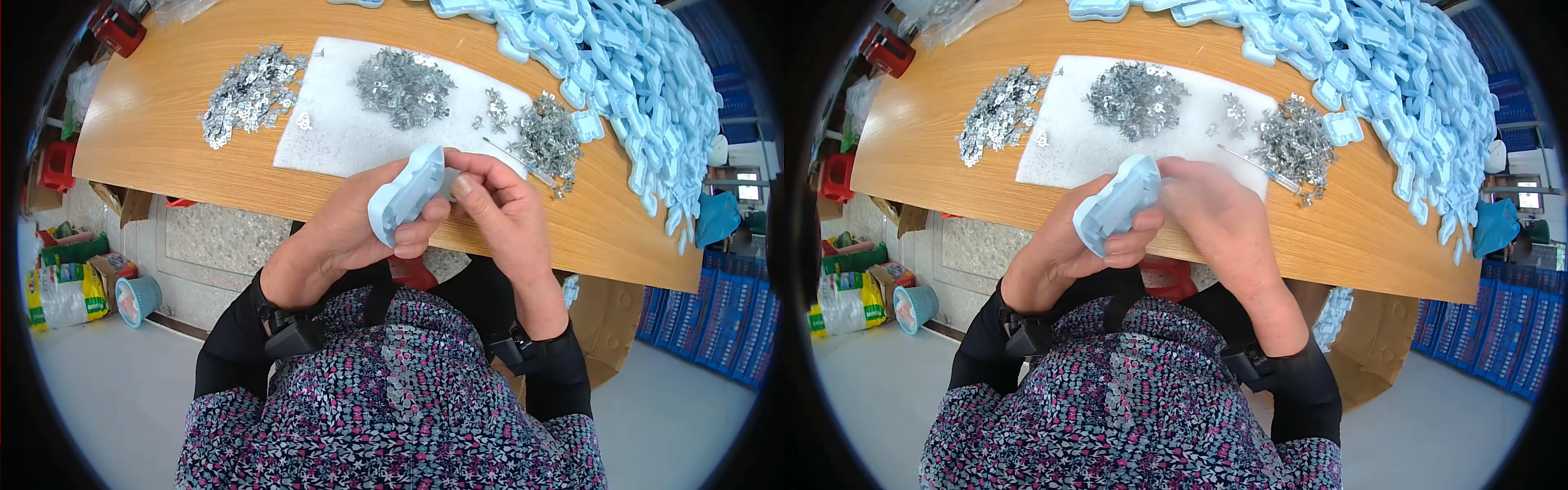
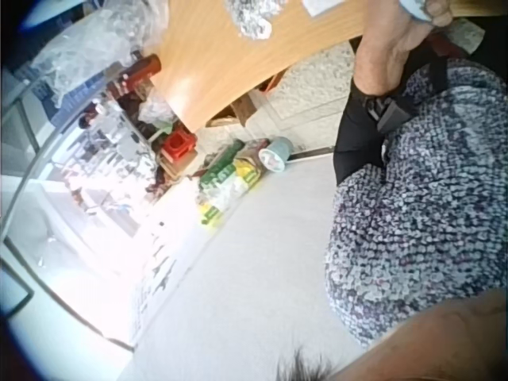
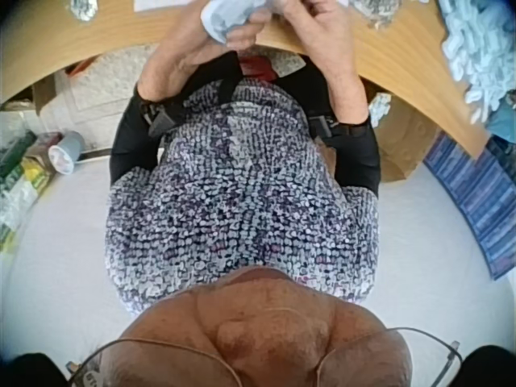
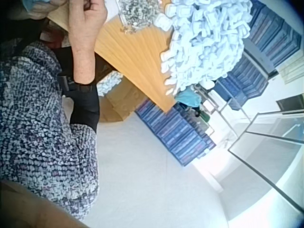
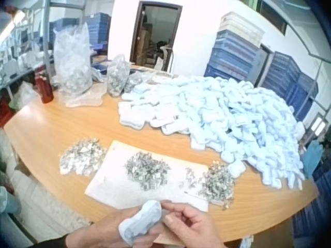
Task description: Assemble small metal components into a light-blue plastic battery compartment or electronic housing.
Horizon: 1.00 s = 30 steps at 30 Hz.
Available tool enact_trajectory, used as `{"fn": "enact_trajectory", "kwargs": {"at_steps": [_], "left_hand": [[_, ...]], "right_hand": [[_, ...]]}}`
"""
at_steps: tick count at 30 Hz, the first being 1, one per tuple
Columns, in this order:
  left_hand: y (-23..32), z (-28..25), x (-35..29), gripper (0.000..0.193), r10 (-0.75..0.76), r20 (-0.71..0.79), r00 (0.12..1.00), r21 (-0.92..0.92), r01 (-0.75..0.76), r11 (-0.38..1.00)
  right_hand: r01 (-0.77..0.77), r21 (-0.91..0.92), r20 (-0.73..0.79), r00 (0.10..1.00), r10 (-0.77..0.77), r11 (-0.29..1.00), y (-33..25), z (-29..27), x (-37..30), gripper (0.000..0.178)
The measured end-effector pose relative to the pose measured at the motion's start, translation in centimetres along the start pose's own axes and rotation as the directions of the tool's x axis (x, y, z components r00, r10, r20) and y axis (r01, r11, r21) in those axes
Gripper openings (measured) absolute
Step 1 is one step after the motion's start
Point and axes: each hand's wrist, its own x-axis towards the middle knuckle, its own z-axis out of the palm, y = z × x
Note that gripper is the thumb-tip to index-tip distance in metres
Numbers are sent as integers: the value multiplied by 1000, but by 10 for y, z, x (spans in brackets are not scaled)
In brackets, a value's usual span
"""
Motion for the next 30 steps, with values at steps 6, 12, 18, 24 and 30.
{"fn": "enact_trajectory", "kwargs": {"at_steps": [6,12,18,24,30], "left_hand": [[-7,-10,-2,36,-79,179,981,-112,100,989],[4,-3,-16,39,-57,93,994,170,41,985],[19,-15,-64,52,249,-125,960,329,-196,924],[35,-44,-106,65,405,-239,883,246,-348,905],[45,-38,-115,48,478,-385,790,60,-495,867]], "right_hand": [[-60,21,-1,998,60,998,9,0,1,21],[-17,88,169,986,2,996,2,-3,11,14],[136,-297,258,964,-58,945,-32,29,52,19],[439,-655,353,898,-265,615,-18,106,96,14],[505,-761,412,861,-298,406,-12,125,108,13]]}}
